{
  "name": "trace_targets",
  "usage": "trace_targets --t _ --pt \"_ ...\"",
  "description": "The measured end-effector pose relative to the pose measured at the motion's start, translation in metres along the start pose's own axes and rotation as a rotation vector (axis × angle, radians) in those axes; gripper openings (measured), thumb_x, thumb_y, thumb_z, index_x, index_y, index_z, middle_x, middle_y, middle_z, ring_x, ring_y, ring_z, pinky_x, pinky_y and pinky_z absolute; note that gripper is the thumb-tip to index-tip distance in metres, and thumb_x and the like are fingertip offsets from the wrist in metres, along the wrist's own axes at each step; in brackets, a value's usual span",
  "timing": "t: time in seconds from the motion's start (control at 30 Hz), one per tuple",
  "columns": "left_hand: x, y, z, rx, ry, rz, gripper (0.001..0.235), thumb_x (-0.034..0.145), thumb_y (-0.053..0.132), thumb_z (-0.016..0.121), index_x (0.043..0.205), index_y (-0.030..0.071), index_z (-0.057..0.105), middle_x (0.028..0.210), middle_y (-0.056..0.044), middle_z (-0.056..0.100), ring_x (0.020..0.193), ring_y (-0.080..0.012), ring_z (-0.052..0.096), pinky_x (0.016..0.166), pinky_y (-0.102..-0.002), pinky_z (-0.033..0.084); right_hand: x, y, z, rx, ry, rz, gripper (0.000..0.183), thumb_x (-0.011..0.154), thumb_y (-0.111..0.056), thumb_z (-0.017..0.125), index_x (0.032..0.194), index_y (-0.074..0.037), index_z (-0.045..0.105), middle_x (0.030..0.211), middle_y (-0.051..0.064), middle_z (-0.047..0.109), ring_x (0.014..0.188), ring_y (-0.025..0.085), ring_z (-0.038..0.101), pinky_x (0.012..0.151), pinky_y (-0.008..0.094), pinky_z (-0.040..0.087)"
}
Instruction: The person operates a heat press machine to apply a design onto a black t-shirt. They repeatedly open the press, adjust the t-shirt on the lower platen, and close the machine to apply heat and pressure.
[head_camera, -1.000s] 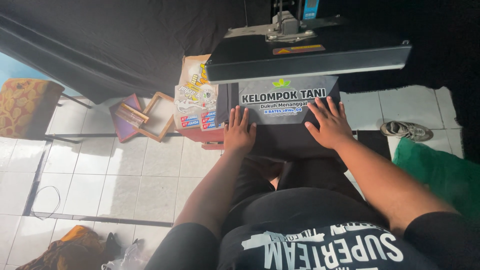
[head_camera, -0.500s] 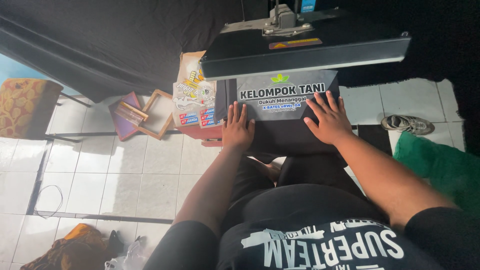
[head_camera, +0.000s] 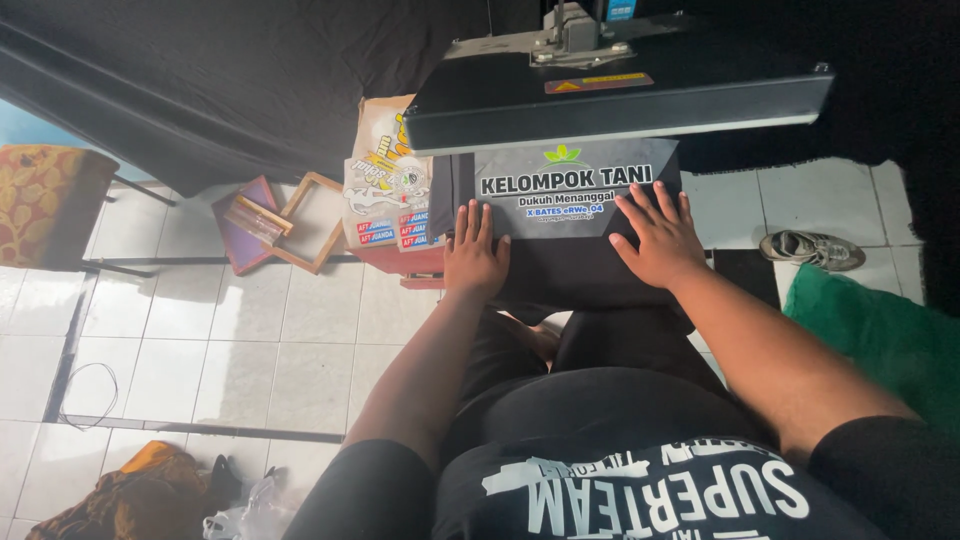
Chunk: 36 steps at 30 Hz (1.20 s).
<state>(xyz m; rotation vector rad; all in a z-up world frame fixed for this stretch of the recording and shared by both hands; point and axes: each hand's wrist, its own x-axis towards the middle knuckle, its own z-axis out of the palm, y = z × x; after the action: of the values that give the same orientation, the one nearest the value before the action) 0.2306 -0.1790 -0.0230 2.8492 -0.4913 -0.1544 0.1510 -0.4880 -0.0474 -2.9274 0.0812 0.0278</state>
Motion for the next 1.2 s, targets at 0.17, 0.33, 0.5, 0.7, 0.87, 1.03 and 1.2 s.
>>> trace_targets --t 0.17,0.33,0.5,0.7,0.87,1.03,1.2 --pt "-0.001 0.000 -0.001 -0.005 0.005 0.004 0.069 0.106 0.049 0.039 0.164 0.015 0.025 0.172 -0.009 0.020 0.160 -0.0262 0.015 0.116 -0.057 0.040 0.001 -0.001 0.001 -0.010 -0.009 0.023 0.069 0.103 -0.064 0.036 0.162 -0.030 0.032 0.173 0.003 0.025 0.161 0.032 0.013 0.128 0.059 0.007" --pt "0.002 -0.002 0.003 0.001 0.010 0.007 0.072 0.106 0.050 0.040 0.165 0.014 0.021 0.173 -0.010 0.020 0.160 -0.0261 0.016 0.116 -0.057 0.040 -0.004 -0.004 -0.006 -0.008 0.001 0.066 0.075 0.103 -0.064 0.035 0.165 -0.024 0.027 0.174 0.009 0.019 0.160 0.034 0.012 0.127 0.061 0.007" --pt "0.003 -0.006 0.007 -0.008 -0.019 -0.003 0.075 0.105 0.051 0.040 0.165 0.012 0.017 0.173 -0.011 0.018 0.160 -0.0259 0.014 0.118 -0.057 0.039 -0.016 0.020 0.001 -0.075 -0.037 0.127 0.077 0.104 -0.063 0.033 0.167 -0.019 0.025 0.174 0.013 0.019 0.159 0.038 0.016 0.126 0.064 0.011" --pt "-0.007 -0.006 0.028 0.002 0.150 0.023 0.087 0.103 0.054 0.047 0.165 0.003 0.014 0.172 -0.020 0.014 0.161 -0.0349 0.007 0.122 -0.072 0.012 -0.046 0.060 0.015 0.009 -0.005 0.383 0.080 0.110 -0.066 0.021 0.167 -0.010 0.023 0.174 0.017 0.008 0.160 0.040 -0.003 0.124 0.067 -0.006" --pt "-0.042 0.016 0.055 0.012 0.336 0.478 0.080 0.098 0.059 0.048 0.161 0.010 0.035 0.166 -0.014 0.036 0.156 -0.0283 0.027 0.121 -0.074 0.002 -0.068 0.002 0.002 -0.033 0.278 -0.126 0.070 0.098 -0.041 0.057 0.161 -0.015 0.043 0.168 0.021 0.034 0.150 0.049 0.032 0.117 0.073 0.024" --pt "-0.044 -0.016 0.060 0.049 0.249 0.398 0.079 0.096 0.056 0.057 0.159 0.012 0.039 0.163 -0.011 0.041 0.152 -0.0275 0.036 0.124 -0.061 0.020 -0.071 0.008 0.004 -0.101 0.010 -0.030 0.067 0.103 -0.054 0.039 0.164 -0.030 0.031 0.174 0.005 0.022 0.158 0.035 0.021 0.125 0.063 0.017" --pt "-0.063 -0.036 0.021 0.078 -0.005 0.128 0.074 0.106 0.058 0.036 0.163 0.012 0.027 0.171 -0.009 0.024 0.158 -0.0283 0.020 0.124 -0.064 0.016 -0.072 0.043 0.008 -0.001 -0.007 0.200 0.064 0.110 -0.057 0.022 0.168 -0.030 0.024 0.170 0.015 0.028 0.157 0.042 0.019 0.123 0.067 0.013"
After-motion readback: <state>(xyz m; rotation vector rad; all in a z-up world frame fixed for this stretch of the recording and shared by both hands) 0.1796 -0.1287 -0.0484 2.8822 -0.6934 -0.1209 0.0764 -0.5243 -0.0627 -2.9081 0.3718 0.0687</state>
